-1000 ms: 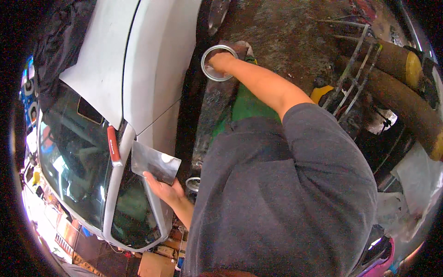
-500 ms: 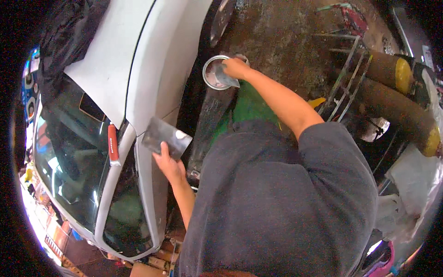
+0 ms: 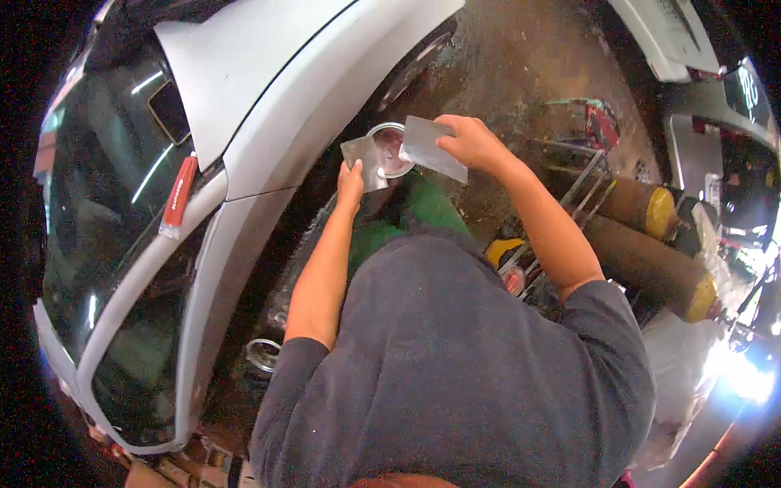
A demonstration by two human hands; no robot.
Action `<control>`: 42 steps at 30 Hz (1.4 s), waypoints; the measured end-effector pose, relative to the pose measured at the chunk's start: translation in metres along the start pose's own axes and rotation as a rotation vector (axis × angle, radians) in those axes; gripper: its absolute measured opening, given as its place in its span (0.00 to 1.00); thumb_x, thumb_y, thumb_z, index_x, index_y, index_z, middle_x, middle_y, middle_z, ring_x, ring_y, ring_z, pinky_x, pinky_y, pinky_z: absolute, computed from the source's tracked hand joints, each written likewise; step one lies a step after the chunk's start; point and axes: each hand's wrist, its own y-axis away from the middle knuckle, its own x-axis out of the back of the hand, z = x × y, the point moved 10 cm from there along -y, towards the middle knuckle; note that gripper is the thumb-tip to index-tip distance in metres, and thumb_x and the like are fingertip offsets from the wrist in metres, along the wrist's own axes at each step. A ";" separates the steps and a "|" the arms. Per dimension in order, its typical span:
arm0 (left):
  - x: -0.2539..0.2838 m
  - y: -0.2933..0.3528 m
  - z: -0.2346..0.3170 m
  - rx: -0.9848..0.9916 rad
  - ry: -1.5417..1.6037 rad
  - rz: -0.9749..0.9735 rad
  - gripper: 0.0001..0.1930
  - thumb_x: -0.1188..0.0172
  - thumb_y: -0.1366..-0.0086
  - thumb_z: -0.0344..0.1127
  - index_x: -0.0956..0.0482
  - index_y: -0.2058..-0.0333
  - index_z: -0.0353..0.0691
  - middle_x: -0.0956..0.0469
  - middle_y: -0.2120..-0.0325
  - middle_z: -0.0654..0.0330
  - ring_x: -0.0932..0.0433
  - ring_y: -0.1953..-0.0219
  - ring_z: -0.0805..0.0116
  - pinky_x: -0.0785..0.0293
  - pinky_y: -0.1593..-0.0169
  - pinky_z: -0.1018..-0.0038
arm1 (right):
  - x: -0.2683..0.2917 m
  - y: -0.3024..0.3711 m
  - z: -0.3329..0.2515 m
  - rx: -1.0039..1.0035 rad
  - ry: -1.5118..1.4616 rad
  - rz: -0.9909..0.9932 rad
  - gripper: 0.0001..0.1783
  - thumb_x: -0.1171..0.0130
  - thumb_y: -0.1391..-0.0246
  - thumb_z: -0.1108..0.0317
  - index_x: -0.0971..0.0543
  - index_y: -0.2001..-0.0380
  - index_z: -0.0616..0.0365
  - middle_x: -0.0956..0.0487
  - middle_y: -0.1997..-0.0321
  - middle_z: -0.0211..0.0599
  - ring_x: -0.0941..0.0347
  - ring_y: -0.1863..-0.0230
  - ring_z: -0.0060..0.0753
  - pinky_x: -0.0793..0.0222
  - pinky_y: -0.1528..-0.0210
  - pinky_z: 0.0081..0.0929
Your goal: The person prepares and applies body filler to a white vehicle using spatulas, mixing the filler on a palette before spreading it over areas of the car body.
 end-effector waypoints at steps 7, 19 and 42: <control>-0.044 0.027 0.076 -0.109 0.341 -0.228 0.23 0.49 0.28 0.44 0.30 0.42 0.33 0.24 0.47 0.51 0.26 0.45 0.59 0.34 0.40 0.66 | 0.033 0.043 -0.079 0.109 0.225 0.011 0.22 0.40 0.48 0.66 0.23 0.48 0.60 0.18 0.61 0.57 0.21 0.57 0.58 0.26 0.54 0.44; 0.026 0.097 0.193 -0.209 0.836 -0.212 0.18 0.47 0.28 0.34 0.32 0.42 0.34 0.24 0.50 0.58 0.24 0.50 0.68 0.29 0.43 0.70 | 0.039 0.103 -0.180 0.523 0.665 0.066 0.17 0.43 0.49 0.74 0.25 0.54 0.55 0.20 0.66 0.49 0.22 0.61 0.56 0.27 0.57 0.45; 0.052 0.184 0.204 0.133 1.011 -0.200 0.19 0.49 0.29 0.36 0.34 0.42 0.40 0.23 0.51 0.55 0.20 0.54 0.59 0.18 0.61 0.56 | -0.026 0.131 -0.158 0.929 0.318 0.207 0.29 0.36 0.54 0.73 0.23 0.45 0.42 0.32 0.41 0.47 0.35 0.37 0.56 0.37 0.34 0.50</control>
